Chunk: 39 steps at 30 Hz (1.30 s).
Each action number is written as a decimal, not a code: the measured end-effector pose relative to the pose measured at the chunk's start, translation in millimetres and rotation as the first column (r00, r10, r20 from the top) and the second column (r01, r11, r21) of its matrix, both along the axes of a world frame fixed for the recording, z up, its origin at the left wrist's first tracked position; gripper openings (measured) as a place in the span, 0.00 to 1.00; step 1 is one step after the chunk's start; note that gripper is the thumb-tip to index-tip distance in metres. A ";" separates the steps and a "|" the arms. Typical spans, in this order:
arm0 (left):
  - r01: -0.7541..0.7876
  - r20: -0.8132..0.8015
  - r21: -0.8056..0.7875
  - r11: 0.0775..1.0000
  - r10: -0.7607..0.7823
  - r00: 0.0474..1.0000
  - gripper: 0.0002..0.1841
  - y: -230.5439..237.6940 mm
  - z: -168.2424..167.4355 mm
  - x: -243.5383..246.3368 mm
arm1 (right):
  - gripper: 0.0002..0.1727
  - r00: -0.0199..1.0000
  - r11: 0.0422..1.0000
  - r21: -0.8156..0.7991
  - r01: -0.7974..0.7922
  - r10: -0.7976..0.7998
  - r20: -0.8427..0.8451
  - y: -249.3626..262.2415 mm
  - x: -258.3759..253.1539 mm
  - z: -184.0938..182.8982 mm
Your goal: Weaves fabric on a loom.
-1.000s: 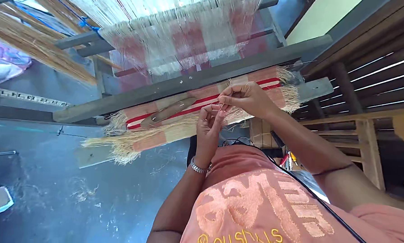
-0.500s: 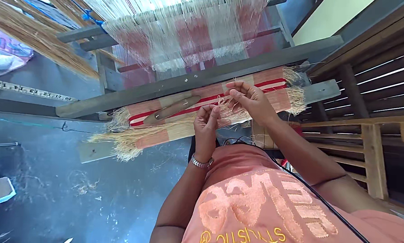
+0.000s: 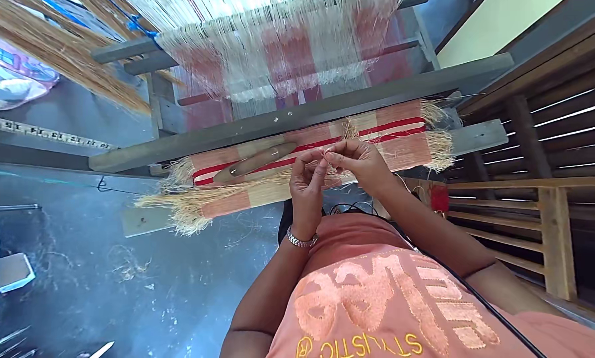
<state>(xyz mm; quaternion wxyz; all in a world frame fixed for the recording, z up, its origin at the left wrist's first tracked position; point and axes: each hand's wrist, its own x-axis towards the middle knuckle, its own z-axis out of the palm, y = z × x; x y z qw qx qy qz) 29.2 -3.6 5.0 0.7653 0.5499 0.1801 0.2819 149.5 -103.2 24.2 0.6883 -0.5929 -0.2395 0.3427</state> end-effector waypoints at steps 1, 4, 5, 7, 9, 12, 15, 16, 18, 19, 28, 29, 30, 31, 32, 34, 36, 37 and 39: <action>0.006 0.005 -0.004 1.000 -0.006 1.000 0.13 0.4 -1.2 -0.7 | 0.07 0.999 1.000 -0.001 0.007 -0.007 0.039 0.5 1.6 0.9; 0.037 0.043 -0.053 0.998 -0.035 0.998 0.12 1.6 -4.7 -4.2 | 0.07 0.992 1.000 -0.023 0.010 -0.007 0.129 0.7 4.5 4.3; 0.038 0.058 -0.066 0.997 -0.034 0.998 0.11 2.3 -5.5 -5.2 | 0.06 0.990 1.000 -0.028 0.004 0.001 0.144 0.5 4.5 4.6; 0.027 0.048 -0.073 0.997 -0.023 0.999 0.09 4.6 -5.9 -7.9 | 0.06 0.992 0.999 -0.033 -0.013 0.017 0.125 0.0 2.3 3.0; 0.000 0.022 -0.109 0.994 0.003 1.000 0.07 7.9 -7.4 -13.8 | 0.05 1.000 1.000 -0.027 -0.008 0.007 -0.019 0.5 1.1 -2.0; -0.058 0.030 -0.296 0.953 0.070 0.997 0.08 18.7 -15.2 -32.1 | 0.09 0.911 0.990 0.012 0.144 -0.128 -0.393 2.9 9.1 -9.9; -0.249 -0.158 -0.256 0.934 0.214 0.964 0.06 45.9 -29.6 -59.3 | 0.07 0.807 0.957 -0.003 0.291 -0.247 -0.536 0.5 24.9 -18.6; -0.304 -0.233 -0.145 0.942 0.266 0.935 0.06 60.9 -38.4 -70.9 | 0.05 0.817 0.956 -0.010 0.294 -0.256 -0.517 -1.1 27.9 -20.5; -0.357 -0.345 0.101 0.929 0.369 0.863 0.08 97.0 -57.2 -95.6 | 0.05 0.898 0.978 -0.045 0.206 -0.207 -0.388 -1.0 27.6 -23.2; -0.362 -0.382 0.220 0.906 0.422 0.822 0.10 115.8 -65.8 -105.9 | 0.06 0.943 0.988 -0.076 0.132 -0.149 -0.297 1.4 25.3 -24.0; 0.054 -0.607 0.662 0.748 0.492 0.624 0.11 194.0 -64.6 -93.5 | 0.20 0.699 0.870 -0.475 -0.131 0.421 0.578 104.1 6.5 -62.2; 0.089 -0.644 0.650 0.755 0.485 0.591 0.12 195.5 -63.2 -89.0 | 0.23 0.617 0.856 -0.510 -0.087 0.449 0.647 116.3 5.5 -68.6; 0.111 -0.672 0.642 0.759 0.486 0.559 0.12 196.3 -62.9 -85.2 | 0.27 0.547 0.842 -0.537 -0.050 0.473 0.691 126.9 4.4 -73.4; 0.126 -0.691 0.637 0.761 0.491 0.532 0.12 197.4 -63.5 -82.1 | 0.30 0.493 0.831 -0.556 -0.022 0.492 0.717 136.2 3.1 -77.4; 0.131 -0.693 0.643 0.754 0.501 0.518 0.12 198.7 -65.8 -80.5 | 0.32 0.453 0.816 -0.578 -0.006 0.517 0.726 143.8 1.6 -80.6; 0.140 -0.690 0.655 0.743 0.512 0.511 0.12 200.5 -69.0 -79.5 | 0.33 0.391 0.765 -0.644 -0.009 0.595 0.702 153.7 -1.4 -83.9; 0.151 -0.682 0.673 0.724 0.528 0.506 0.12 201.5 -69.8 -79.4 | 0.30 0.361 0.727 -0.686 -0.027 0.647 0.671 159.1 -1.8 -88.5; 0.162 -0.678 0.683 0.713 0.535 0.504 0.12 202.9 -69.3 -80.4 | 0.28 0.363 0.716 -0.697 -0.049 0.663 0.655 160.4 -1.1 -89.4; 0.197 -0.676 0.692 0.694 0.528 0.514 0.12 207.5 -64.5 -85.8 | 0.27 0.363 0.710 -0.699 -0.088 0.676 0.641 158.3 1.0 -88.1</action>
